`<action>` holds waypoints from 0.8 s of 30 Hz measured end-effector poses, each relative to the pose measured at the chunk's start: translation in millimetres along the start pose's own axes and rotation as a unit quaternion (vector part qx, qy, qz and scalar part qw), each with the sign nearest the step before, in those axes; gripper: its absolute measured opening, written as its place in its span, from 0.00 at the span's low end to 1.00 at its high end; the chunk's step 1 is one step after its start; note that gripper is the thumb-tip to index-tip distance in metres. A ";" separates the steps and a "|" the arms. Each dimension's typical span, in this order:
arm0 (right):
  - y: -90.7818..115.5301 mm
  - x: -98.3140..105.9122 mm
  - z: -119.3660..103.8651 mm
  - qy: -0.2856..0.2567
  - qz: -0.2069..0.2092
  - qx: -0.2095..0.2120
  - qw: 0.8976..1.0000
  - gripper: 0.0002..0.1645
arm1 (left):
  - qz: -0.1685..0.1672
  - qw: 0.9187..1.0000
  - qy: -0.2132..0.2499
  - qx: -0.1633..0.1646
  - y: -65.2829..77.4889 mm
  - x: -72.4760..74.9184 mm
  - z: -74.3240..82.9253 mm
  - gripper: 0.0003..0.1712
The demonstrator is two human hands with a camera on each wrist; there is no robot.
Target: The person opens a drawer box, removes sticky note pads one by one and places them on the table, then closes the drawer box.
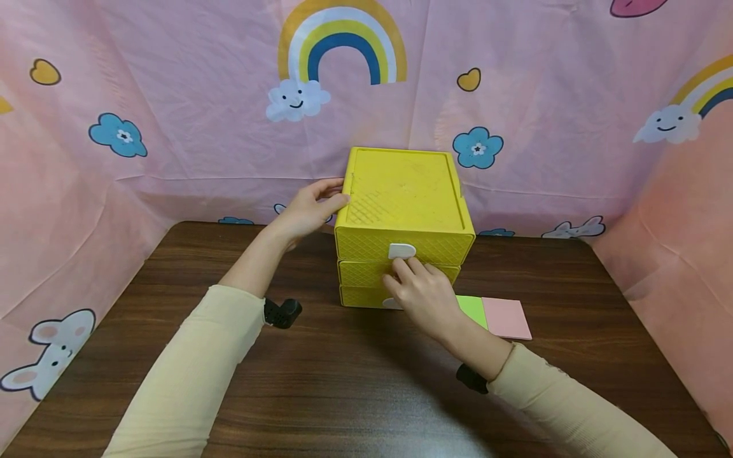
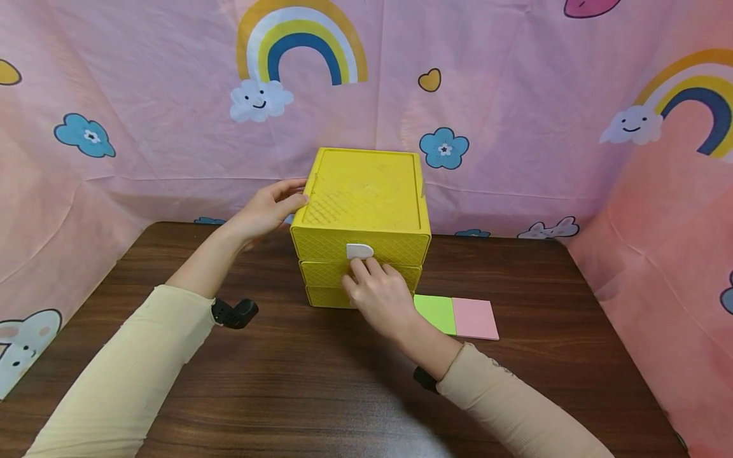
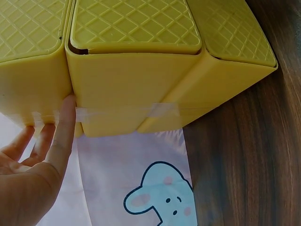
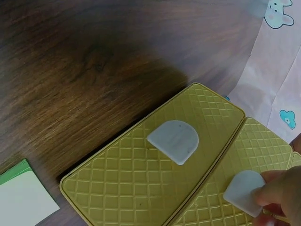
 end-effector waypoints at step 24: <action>4.2 4.7 -0.2 0.018 0.020 0.015 1.000 0.25 | 0.005 1.000 -0.024 -0.005 -0.7 -0.3 -0.2 0.31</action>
Point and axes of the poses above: each hand's wrist, its own y-axis away from the middle knuckle, its own x-axis out of the back of the hand, z = x × y, the point moved 6 cm from there along -y, towards the middle knuckle, and after that the axes turned 1 degree about x, right-handed, at the moved point
